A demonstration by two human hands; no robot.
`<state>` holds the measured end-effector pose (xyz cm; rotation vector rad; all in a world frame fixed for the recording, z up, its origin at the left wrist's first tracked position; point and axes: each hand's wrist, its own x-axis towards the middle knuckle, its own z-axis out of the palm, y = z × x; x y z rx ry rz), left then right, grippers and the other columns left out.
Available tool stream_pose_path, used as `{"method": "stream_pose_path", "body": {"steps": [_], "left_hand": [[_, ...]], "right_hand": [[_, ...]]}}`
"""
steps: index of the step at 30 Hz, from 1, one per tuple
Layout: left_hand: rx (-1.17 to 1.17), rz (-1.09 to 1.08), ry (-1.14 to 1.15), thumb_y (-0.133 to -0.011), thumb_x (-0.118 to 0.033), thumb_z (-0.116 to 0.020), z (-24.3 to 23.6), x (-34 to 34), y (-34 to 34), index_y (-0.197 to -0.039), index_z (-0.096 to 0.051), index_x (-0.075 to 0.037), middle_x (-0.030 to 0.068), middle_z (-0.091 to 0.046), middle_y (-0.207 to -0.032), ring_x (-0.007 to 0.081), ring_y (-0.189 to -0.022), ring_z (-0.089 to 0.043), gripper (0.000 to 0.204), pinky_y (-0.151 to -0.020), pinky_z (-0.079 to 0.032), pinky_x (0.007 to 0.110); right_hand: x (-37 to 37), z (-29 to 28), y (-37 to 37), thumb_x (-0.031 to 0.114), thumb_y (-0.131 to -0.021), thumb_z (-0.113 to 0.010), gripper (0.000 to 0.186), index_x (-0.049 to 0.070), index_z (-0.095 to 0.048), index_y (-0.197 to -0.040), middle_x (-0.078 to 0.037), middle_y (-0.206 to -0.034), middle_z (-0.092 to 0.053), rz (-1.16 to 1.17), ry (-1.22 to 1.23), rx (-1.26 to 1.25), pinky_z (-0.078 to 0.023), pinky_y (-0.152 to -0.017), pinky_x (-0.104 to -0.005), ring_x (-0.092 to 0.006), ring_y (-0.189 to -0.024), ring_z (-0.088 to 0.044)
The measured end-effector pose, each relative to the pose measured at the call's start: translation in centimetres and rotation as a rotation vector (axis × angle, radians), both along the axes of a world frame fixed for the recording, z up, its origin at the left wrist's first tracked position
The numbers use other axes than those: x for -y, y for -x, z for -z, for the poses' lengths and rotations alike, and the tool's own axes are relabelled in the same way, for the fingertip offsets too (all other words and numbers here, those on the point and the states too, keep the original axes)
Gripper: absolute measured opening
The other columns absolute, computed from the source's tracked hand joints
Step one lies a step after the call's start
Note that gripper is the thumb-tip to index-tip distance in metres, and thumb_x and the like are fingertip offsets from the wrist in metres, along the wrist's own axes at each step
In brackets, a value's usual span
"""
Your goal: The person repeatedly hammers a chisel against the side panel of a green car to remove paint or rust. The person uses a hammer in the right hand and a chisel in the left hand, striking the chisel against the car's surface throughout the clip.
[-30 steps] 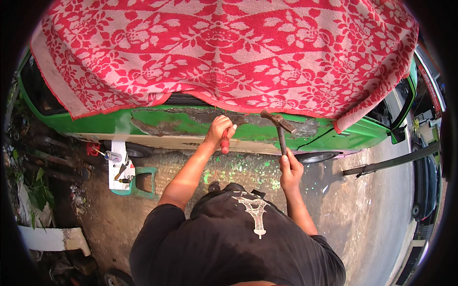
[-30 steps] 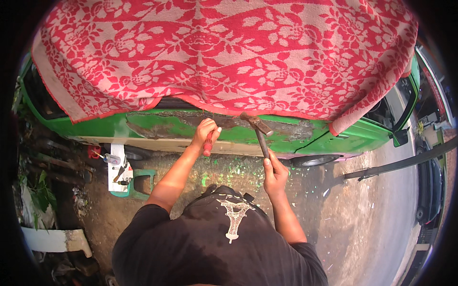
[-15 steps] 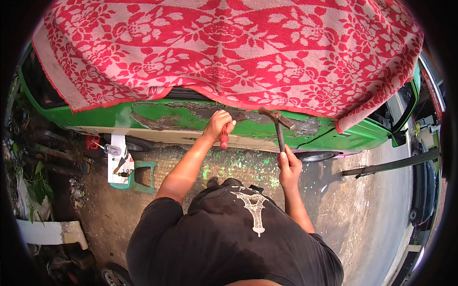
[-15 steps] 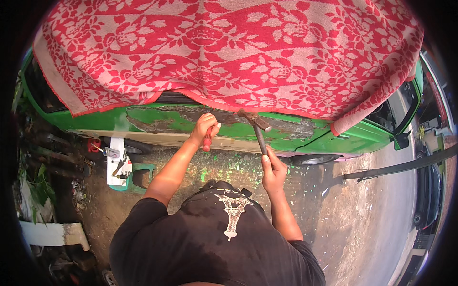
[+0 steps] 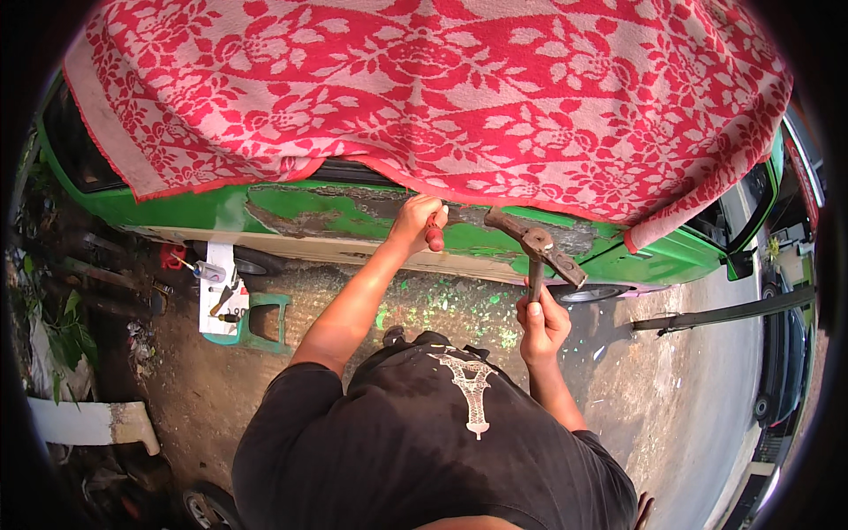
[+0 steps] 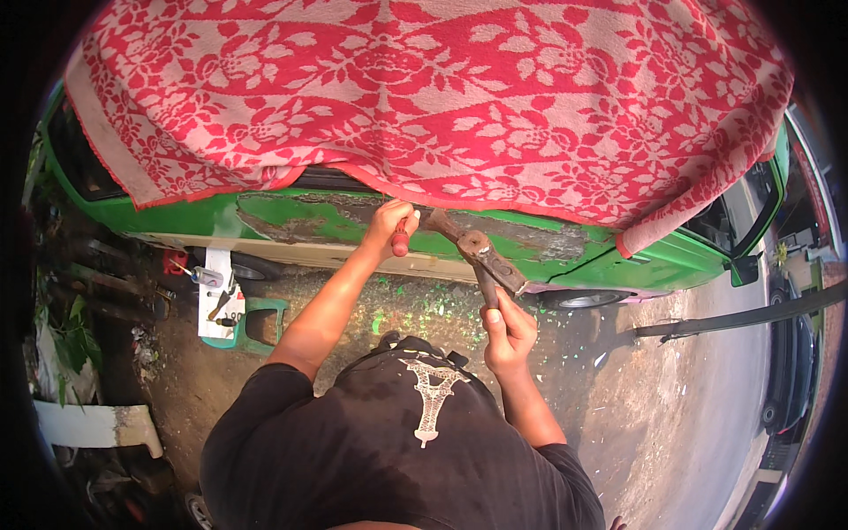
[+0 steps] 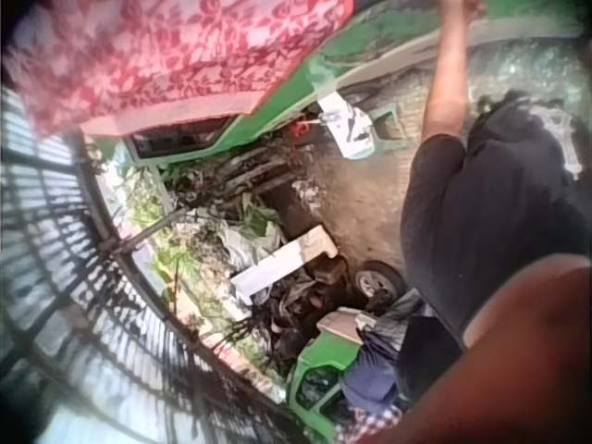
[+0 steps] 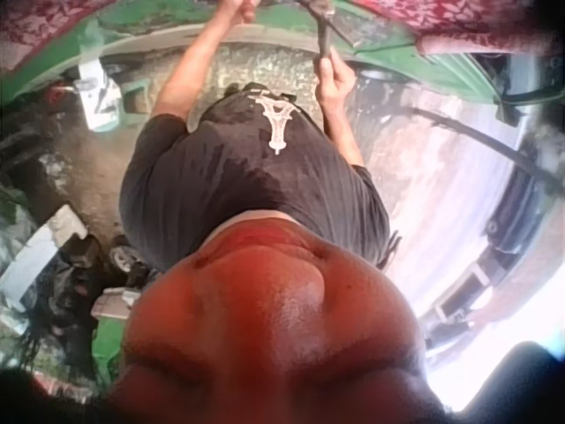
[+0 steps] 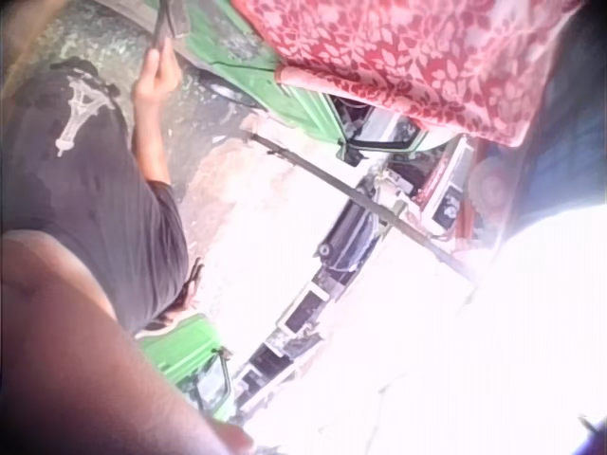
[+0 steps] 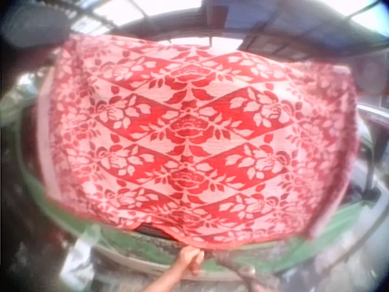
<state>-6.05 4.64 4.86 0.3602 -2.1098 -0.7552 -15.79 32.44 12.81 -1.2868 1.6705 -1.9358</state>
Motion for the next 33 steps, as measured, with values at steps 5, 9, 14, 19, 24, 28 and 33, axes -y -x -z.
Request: {"method": "stream_pose_path", "body": {"steps": [5, 9, 14, 19, 24, 28, 33], "left_hand": [[-0.02, -0.011, -0.135, -0.084, -0.008, -0.065, -0.4, 0.0, 0.5, -0.068, -0.042, -0.002, 0.0141, -0.048, -0.064, 0.0324, -0.064, -0.049, 0.028, -0.06, -0.039, 0.042], [0.021, -0.07, -0.222, -0.091, -0.013, -0.061, -0.2, 0.2, 0.6, -0.07, -0.042, 0.0, 0.0127, -0.044, -0.062, 0.0255, -0.056, -0.043, 0.031, -0.056, -0.038, 0.039], [0.038, -0.02, -0.273, -0.093, -0.016, -0.06, -1.9, -0.1, 1.1, -0.071, -0.044, 0.001, 0.0121, -0.045, -0.061, 0.0217, -0.056, -0.042, 0.032, -0.056, -0.038, 0.038], [0.015, -0.055, -0.193, -0.089, -0.009, -0.064, -1.1, -0.7, 0.7, -0.069, -0.043, -0.001, 0.0127, -0.048, -0.064, 0.029, -0.06, -0.049, 0.03, -0.058, -0.038, 0.041], [-0.055, -0.037, -0.026, -0.084, -0.004, -0.067, 1.3, -1.7, -0.7, -0.069, -0.044, -0.003, 0.011, -0.046, -0.063, 0.0316, -0.063, -0.048, 0.029, -0.063, -0.04, 0.042], [-0.102, -0.043, 0.1, -0.082, 0.002, -0.068, 1.7, -1.6, -1.1, -0.07, -0.046, -0.003, 0.0102, -0.043, -0.064, 0.0287, -0.062, -0.047, 0.026, -0.06, -0.04, 0.038], [-0.059, -0.035, 0.063, -0.081, -0.001, -0.069, 1.9, -1.4, -1.0, -0.07, -0.046, -0.004, 0.0098, -0.047, -0.065, 0.0306, -0.065, -0.049, 0.025, -0.063, -0.04, 0.041]], "right_hand": [[-0.1, 1.5, 0.1, 0.008, -0.094, -0.061, 0.028, -0.01, -0.063, -0.115, -0.01, -0.074, -0.06, 0.014, -0.025, -0.286, -0.043, -0.057, -0.0272, -0.015, -0.061, -0.053], [0.3, 1.7, -0.1, 0.004, -0.094, -0.059, 0.027, -0.008, -0.063, -0.118, -0.011, -0.081, -0.065, 0.031, -0.353, -0.276, -0.047, -0.062, -0.0275, -0.0159, -0.065, -0.056], [-0.4, 3.3, 0.3, 0.005, -0.093, -0.061, 0.029, -0.01, -0.062, -0.118, -0.013, -0.087, -0.068, 0.145, -0.026, -0.204, -0.047, -0.065, -0.0271, -0.0138, -0.07, -0.058], [-0.3, 2.1, 1.1, 0.008, -0.094, -0.06, 0.031, -0.01, -0.062, -0.119, -0.009, -0.081, -0.064, 0.125, -0.122, -0.163, -0.045, -0.063, -0.0253, -0.0108, -0.068, -0.055], [-0.8, 3.9, 1.4, 0.009, -0.096, -0.059, 0.031, -0.006, -0.062, -0.122, 0.001, -0.072, -0.052, 0.141, -0.212, 0.012, -0.039, -0.058, -0.0227, -0.006, -0.064, -0.045], [-0.1, 3.9, 1.1, 0.01, -0.097, -0.058, 0.031, -0.005, -0.062, -0.124, 0.003, -0.072, -0.051, 0.124, -0.207, 0.106, -0.037, -0.057, -0.0222, -0.0052, -0.064, -0.044], [0.0, 3.7, 1.0, 0.01, -0.097, -0.059, 0.031, -0.005, -0.062, -0.124, 0.003, -0.073, -0.052, 0.11, -0.223, 0.085, -0.038, -0.058, -0.0222, -0.0051, -0.064, -0.044]]}}
